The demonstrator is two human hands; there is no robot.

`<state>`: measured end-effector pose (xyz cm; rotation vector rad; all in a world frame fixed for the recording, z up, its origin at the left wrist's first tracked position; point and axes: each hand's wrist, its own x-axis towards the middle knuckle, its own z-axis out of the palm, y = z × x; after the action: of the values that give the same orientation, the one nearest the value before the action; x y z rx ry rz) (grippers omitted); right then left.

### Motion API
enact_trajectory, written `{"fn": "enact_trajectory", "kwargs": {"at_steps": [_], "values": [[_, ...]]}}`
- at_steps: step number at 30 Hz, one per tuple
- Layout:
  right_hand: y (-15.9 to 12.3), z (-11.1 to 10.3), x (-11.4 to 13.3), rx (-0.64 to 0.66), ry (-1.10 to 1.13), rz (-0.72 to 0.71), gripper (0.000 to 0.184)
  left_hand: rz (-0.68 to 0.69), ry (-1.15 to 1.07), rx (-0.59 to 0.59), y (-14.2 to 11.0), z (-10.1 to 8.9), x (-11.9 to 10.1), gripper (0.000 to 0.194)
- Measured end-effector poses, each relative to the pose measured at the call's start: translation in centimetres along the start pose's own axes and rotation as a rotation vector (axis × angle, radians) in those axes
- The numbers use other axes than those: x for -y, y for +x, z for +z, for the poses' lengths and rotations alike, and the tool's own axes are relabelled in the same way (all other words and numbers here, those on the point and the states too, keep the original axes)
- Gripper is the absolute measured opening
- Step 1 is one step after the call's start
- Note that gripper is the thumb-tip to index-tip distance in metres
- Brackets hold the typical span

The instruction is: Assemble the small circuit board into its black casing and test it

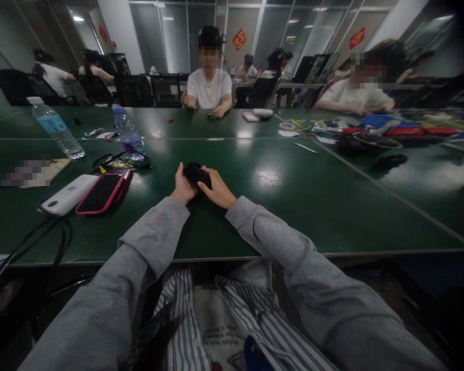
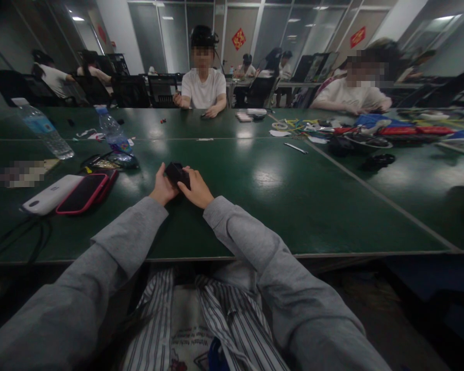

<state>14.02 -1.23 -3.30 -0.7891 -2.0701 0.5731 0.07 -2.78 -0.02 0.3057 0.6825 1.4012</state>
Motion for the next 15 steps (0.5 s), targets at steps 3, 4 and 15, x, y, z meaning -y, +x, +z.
{"fn": "enact_trajectory", "kwargs": {"at_steps": [3, 4, 15], "values": [[0.3, 0.0, -1.1, -0.059, -0.034, 0.081, 0.048, -0.012, -0.034, -0.015, 0.0, 0.2, -0.3, 0.062], [0.5, -0.1, -1.4, -0.072, -0.030, 0.129, 0.046, -0.020, -0.047, -0.012, -0.1, 0.3, -0.4, 0.061], [0.9, -0.8, -1.4, -0.061, 0.129, 0.284, 0.079, -0.063, -0.010, 0.089, -1.1, 1.2, -1.0, 0.054]]}}
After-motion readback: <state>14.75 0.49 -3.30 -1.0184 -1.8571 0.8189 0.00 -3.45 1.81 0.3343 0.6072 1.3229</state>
